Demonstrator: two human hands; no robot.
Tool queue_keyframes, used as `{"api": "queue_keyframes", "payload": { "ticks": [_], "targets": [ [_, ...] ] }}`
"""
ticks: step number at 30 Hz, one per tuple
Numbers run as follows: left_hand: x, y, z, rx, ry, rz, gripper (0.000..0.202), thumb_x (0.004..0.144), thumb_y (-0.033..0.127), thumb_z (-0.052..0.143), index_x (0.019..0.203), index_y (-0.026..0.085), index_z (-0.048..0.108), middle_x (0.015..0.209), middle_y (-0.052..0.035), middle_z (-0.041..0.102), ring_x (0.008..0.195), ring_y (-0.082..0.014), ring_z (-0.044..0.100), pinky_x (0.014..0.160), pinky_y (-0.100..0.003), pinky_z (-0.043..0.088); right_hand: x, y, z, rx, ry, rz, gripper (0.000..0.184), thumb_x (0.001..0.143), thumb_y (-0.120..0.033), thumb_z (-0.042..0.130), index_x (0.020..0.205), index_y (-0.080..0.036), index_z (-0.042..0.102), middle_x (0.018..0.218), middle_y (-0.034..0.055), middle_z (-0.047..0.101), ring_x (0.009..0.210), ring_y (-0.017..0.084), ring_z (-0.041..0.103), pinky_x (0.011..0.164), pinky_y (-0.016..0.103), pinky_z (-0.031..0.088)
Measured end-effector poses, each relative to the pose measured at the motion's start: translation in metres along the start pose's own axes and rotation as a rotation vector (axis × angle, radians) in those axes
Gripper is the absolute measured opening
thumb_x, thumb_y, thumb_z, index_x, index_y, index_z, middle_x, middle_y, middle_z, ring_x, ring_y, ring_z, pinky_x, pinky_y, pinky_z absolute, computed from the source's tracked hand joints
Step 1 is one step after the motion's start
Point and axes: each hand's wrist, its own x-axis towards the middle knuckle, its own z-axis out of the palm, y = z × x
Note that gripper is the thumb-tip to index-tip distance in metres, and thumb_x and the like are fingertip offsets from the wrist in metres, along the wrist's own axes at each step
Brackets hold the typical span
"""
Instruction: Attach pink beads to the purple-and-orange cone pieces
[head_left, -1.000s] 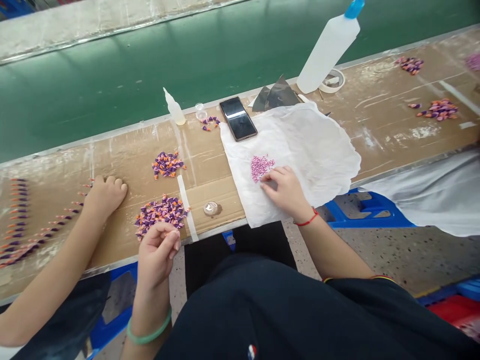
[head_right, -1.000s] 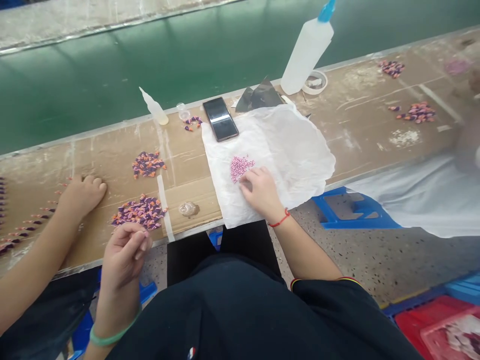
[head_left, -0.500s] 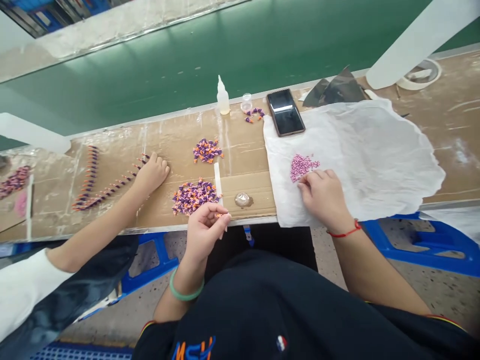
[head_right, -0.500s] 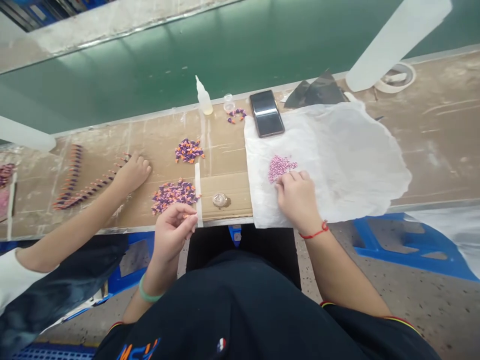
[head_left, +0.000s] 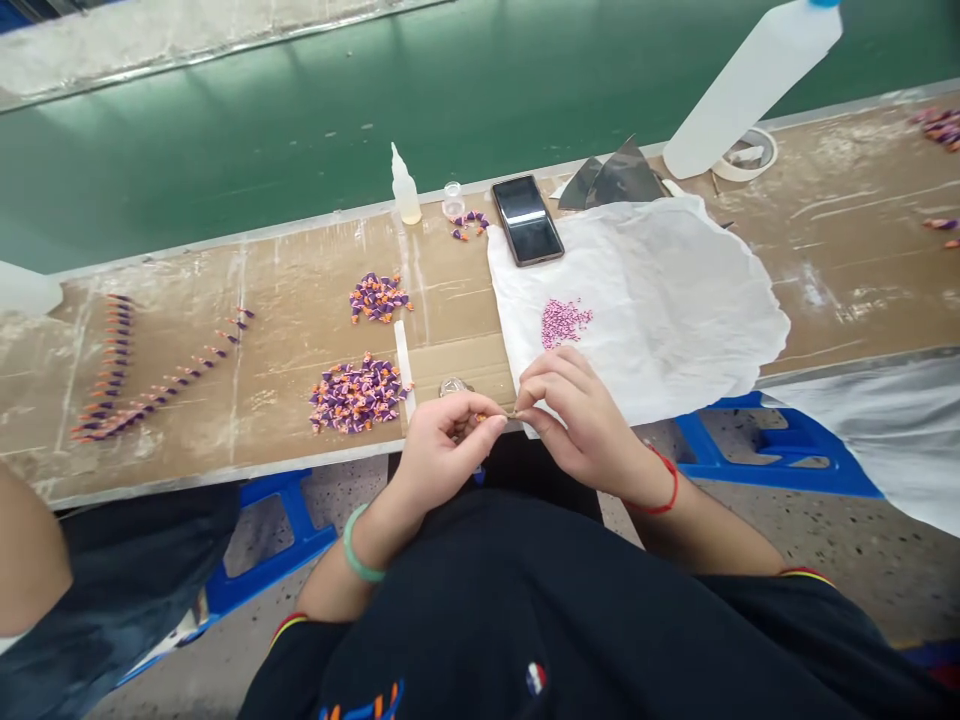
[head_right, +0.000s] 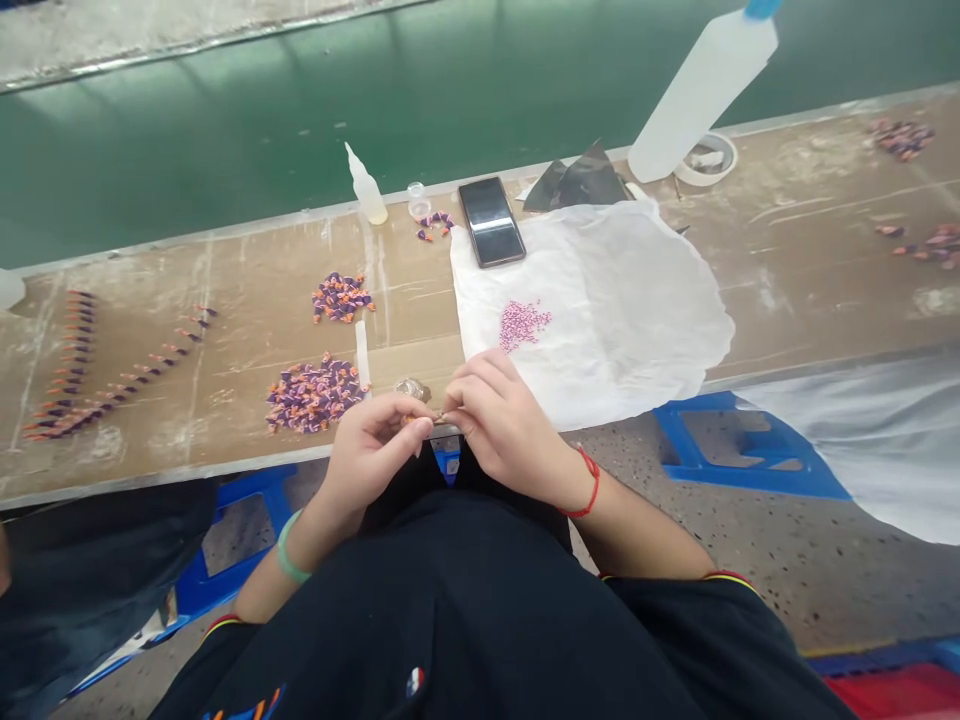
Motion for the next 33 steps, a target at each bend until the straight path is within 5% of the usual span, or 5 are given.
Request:
{"api": "queue_keyframes", "payload": {
  "ticks": [11, 20, 33],
  "targets": [
    [0.003, 0.000, 0.002, 0.116, 0.037, 0.030, 0.015, 0.082, 0.026, 0.063, 0.071, 0.016, 0.065, 0.053, 0.0026, 0.052, 0.044, -0.0073, 0.041, 0.043, -0.019, 0.032, 0.006, -0.011, 0.002, -0.173, -0.038, -0.086, 0.017, 0.096, -0.006, 0.047, 0.088, -0.021, 0.049, 0.084, 0.0073, 0.057, 0.081, 0.023, 0.046, 0.073, 0.039, 0.045],
    [-0.001, 0.001, 0.004, -0.002, 0.081, -0.017, 0.020, 0.078, 0.031, 0.066, 0.065, 0.018, 0.059, 0.051, 0.0020, 0.051, 0.045, -0.0095, 0.043, 0.044, -0.022, 0.034, 0.007, -0.017, 0.001, 0.170, -0.013, 0.196, 0.012, 0.092, -0.014, 0.055, 0.083, -0.022, 0.053, 0.075, 0.0001, 0.059, 0.069, 0.016, 0.054, 0.064, 0.031, 0.043],
    [-0.001, 0.000, -0.005, 0.061, 0.024, -0.019, 0.016, 0.078, 0.026, 0.063, 0.065, 0.018, 0.058, 0.052, 0.0033, 0.049, 0.045, -0.0077, 0.041, 0.043, -0.020, 0.032, 0.013, -0.016, 0.006, 0.222, -0.093, 0.197, 0.015, 0.080, -0.009, 0.054, 0.073, -0.022, 0.051, 0.067, -0.0015, 0.057, 0.062, 0.014, 0.051, 0.058, 0.026, 0.041]
  ]
}}
